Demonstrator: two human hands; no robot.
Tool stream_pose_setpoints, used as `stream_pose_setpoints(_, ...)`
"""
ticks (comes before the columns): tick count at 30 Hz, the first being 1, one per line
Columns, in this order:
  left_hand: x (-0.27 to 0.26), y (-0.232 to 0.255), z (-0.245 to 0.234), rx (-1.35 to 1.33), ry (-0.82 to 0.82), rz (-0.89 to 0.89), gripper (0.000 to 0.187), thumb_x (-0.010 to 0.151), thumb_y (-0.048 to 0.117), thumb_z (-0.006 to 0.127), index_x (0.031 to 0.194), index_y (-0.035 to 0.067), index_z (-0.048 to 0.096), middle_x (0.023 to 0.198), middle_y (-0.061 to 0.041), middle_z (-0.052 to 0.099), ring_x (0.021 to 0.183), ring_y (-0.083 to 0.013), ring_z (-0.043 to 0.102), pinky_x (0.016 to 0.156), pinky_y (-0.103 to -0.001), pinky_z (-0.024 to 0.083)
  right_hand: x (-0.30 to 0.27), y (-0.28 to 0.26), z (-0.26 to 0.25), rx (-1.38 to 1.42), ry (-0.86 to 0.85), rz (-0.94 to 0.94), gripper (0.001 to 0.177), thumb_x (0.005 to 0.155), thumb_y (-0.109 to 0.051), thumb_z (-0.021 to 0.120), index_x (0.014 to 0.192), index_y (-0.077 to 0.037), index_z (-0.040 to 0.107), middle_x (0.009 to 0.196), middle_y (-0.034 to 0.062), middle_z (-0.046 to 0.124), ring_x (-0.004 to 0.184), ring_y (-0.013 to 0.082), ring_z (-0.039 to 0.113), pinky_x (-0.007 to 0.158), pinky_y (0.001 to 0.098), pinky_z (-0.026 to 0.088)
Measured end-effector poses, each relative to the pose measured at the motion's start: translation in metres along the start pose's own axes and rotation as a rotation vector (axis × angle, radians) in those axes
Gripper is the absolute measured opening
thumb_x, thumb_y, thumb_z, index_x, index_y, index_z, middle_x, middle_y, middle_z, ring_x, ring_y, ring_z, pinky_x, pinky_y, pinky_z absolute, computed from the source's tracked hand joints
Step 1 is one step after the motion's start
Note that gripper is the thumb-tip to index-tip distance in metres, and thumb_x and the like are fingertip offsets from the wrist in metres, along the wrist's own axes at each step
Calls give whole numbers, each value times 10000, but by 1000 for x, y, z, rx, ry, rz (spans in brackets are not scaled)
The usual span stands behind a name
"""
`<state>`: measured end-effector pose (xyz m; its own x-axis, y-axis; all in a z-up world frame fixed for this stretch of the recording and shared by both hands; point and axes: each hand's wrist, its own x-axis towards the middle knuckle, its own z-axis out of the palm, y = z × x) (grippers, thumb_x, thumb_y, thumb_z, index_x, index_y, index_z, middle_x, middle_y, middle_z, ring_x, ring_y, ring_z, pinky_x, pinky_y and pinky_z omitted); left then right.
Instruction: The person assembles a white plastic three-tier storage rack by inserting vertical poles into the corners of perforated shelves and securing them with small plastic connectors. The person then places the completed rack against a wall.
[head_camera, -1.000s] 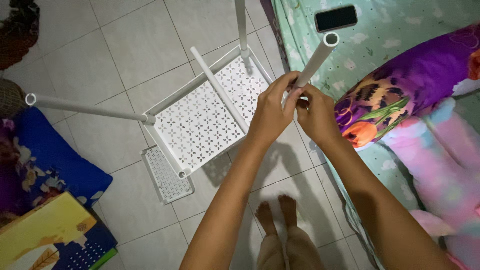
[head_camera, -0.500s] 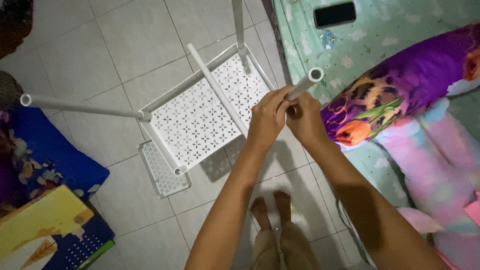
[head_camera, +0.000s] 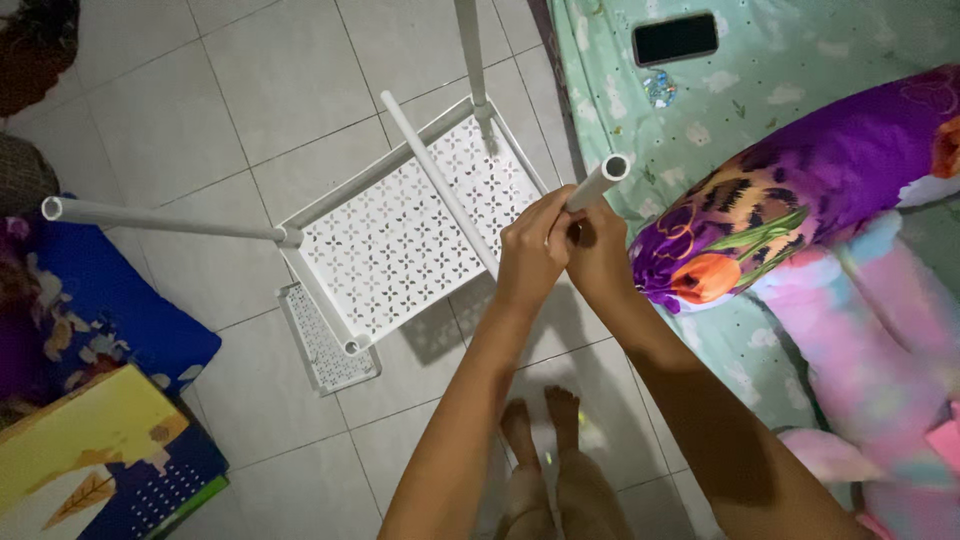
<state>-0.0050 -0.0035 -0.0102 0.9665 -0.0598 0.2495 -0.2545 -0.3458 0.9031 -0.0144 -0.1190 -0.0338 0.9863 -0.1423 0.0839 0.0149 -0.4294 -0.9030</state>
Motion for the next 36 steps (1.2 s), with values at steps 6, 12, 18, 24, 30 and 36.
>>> stream_pose_setpoints(6,-6,-1,-23,-18,-104,-7,348,957,55,690,1302,84,655,1240,-153,724,1145,-320,715,962,-407,585,-25,-2,12,2,168,-42,594,855,-10,677,1361,106,387,1289,283,468,1032,316,622,752,369,576)
stream_pose_setpoints(12,-10,-21,-55,111,256,-190,441,989,70,645,1422,94,564,1417,-137,626,1346,-340,573,1130,-430,480,-73,-40,40,-34,-41,145,324,968,-18,567,1290,-16,534,1273,205,550,1181,337,613,959,418,512)
stream_pose_setpoints(18,0,-57,-79,150,552,-283,459,1045,114,580,1494,62,499,1508,-195,558,1405,-358,526,1164,-442,432,-27,-47,86,-129,-188,-203,488,1055,-50,515,1536,-39,426,1533,320,410,1398,488,438,1085,521,431)
stream_pose_setpoints(24,-4,-95,-89,-12,346,-611,559,995,197,607,1531,97,483,1349,-179,619,1138,-280,668,959,-389,534,12,-29,139,-120,-348,45,725,994,-139,573,1628,-70,229,1359,289,558,1217,432,594,1028,490,462)
stream_pose_setpoints(30,-11,-119,-95,-238,273,-643,511,953,164,692,1440,52,586,1020,-114,782,818,-120,702,736,-278,561,11,-32,151,-132,-453,368,590,976,-132,567,1550,-176,439,1178,185,728,828,271,720,775,398,551)
stream_pose_setpoints(36,-15,-103,-122,-240,319,-653,488,902,141,753,1370,60,644,1019,-78,772,806,-94,721,679,-258,599,-5,-59,157,126,-418,282,519,1010,-73,521,1523,-151,513,1155,137,746,852,194,679,764,341,550)
